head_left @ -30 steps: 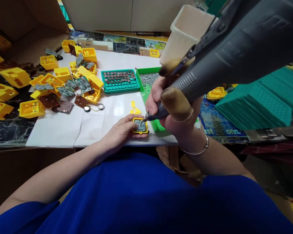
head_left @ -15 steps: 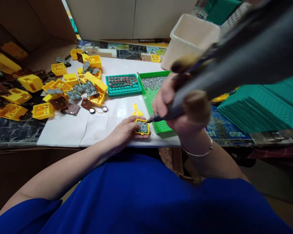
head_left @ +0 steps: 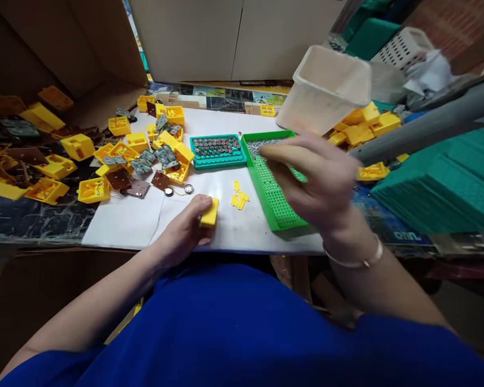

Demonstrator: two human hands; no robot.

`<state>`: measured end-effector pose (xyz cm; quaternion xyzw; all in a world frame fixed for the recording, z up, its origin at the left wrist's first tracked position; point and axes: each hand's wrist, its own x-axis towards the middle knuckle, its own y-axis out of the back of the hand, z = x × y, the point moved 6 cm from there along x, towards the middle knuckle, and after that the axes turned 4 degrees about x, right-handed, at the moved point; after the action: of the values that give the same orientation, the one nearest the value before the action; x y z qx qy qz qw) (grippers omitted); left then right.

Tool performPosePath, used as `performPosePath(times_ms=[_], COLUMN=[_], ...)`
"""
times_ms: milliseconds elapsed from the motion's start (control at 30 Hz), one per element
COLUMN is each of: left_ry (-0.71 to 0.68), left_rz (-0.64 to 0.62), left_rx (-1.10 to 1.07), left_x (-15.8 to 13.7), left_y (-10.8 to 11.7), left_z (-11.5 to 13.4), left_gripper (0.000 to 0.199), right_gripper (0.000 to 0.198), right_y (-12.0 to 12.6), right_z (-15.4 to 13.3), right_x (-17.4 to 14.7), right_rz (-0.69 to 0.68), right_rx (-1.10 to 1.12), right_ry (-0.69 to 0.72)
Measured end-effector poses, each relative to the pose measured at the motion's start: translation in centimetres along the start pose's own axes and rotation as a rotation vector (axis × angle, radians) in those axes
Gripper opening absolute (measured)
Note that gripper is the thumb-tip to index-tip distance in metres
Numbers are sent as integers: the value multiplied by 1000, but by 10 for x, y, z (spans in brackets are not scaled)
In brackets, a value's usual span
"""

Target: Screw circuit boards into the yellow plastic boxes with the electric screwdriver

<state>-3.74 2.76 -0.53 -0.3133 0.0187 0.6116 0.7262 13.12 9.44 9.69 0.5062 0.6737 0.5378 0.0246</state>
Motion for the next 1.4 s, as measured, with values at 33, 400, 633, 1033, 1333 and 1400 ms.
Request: performPosePath(times_ms=[33, 400, 633, 1033, 1333, 1400], left_ry=[0, -15, -154, -264, -266, -215], left_rz=[-14, 1, 57, 123, 60, 80], left_rx=[2, -146, -141, -58, 121, 24], left_x=[0, -12, -14, -10, -7, -4], left_y=[0, 16, 9, -1, 4, 5], left_z=[0, -6, -7, -12, -11, -8], left_gripper=[32, 28, 49, 57, 45, 34], right_gripper=[29, 21, 4, 17, 19, 11], right_y=[-14, -111, -89, -105, -96, -87], right_z=[8, 69, 27, -19, -14, -6], right_x=[12, 80, 49, -25, -8, 5], right_rz=[-62, -458, -237, -174, -599, -494], right_rx=[-71, -333, 421, 1001, 764, 512], right_ry=[-18, -206, -357, -493, -413, -346])
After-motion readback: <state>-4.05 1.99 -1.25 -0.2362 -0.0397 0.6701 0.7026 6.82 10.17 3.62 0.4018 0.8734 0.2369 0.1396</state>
